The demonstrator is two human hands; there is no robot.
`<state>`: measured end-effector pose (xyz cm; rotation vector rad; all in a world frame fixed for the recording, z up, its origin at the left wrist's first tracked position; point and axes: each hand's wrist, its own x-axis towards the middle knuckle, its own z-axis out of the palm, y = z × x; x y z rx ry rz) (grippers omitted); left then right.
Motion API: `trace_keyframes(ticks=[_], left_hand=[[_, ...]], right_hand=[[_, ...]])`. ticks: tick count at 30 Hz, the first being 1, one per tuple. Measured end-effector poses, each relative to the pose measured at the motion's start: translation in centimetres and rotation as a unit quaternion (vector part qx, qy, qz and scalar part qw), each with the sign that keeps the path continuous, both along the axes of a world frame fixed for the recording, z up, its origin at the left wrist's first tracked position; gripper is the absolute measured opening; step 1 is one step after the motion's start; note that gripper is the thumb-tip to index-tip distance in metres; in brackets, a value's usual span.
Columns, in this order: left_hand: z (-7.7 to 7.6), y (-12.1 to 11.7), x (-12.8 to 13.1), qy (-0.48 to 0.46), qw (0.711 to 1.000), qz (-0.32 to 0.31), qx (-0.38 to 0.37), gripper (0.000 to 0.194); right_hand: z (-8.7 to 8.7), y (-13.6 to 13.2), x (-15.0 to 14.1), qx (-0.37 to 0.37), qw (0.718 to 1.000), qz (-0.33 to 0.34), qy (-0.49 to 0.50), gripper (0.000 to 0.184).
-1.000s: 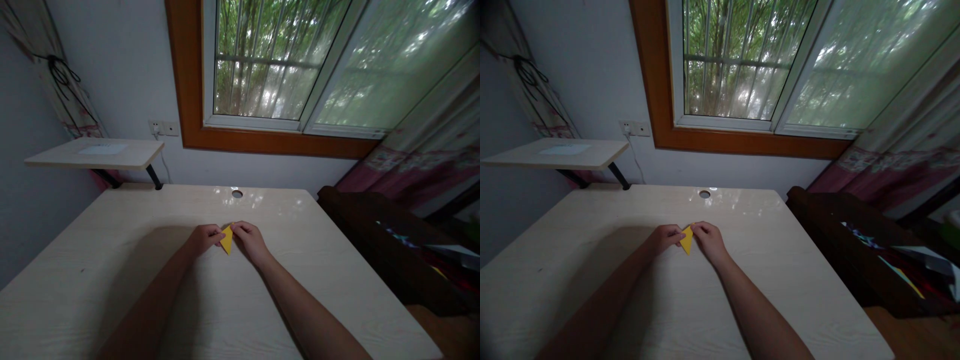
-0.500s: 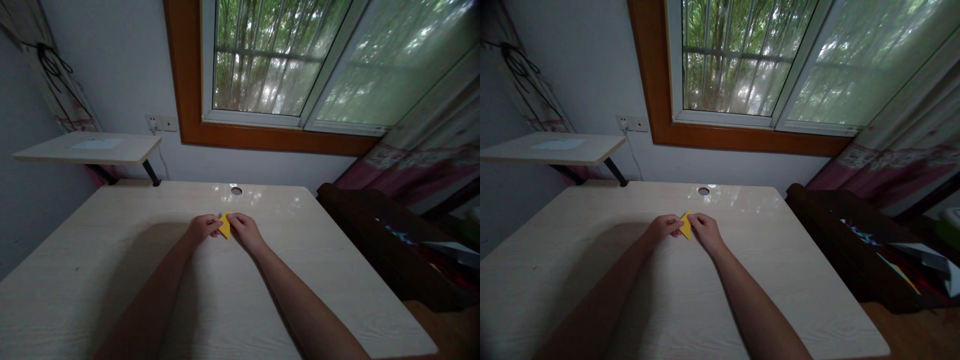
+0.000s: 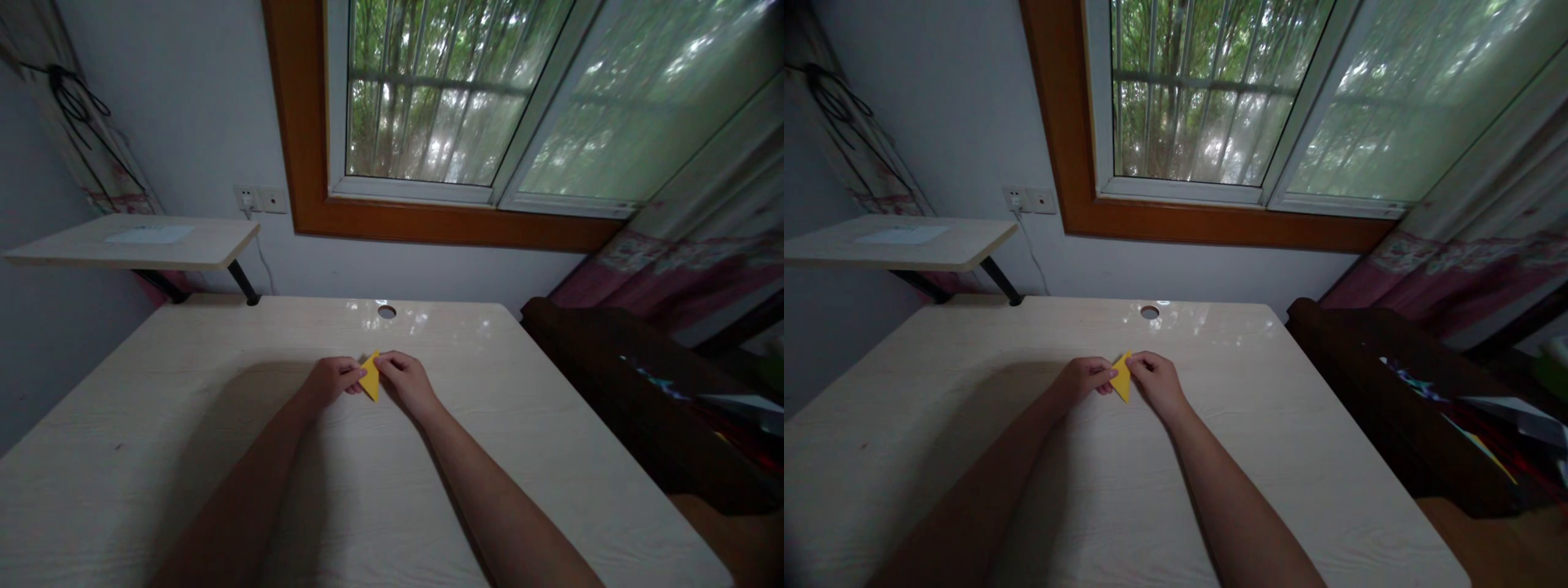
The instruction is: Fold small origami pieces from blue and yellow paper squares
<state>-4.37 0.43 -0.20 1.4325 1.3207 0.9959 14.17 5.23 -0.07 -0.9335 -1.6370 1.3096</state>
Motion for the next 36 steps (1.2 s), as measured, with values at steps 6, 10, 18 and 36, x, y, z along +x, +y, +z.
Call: trace_keyframes(ticks=[6,10,18,36], left_hand=[[1.0,-0.46,0.35,0.011,1.0,-0.001,-0.011,0.031],[1.01,-0.43,0.47,0.013,1.0,0.01,-0.018,0.03],[0.55,-0.25,0.52,-0.018,0.999,0.028,-0.007,0.028],[1.04,-0.67,0.5,-0.015,1.0,-0.014,-0.006,0.027]], right_hand=[[-0.31,0.3,0.1,-0.021,0.999,-0.021,0.039,0.025],[-0.1,0.28,0.06,-0.028,0.998,-0.03,0.054,0.023],[0.08,0.38,0.1,-0.046,0.994,-0.044,0.09,0.023],[-0.2,0.85,0.11,-0.051,0.991,-0.059,0.108,0.019]])
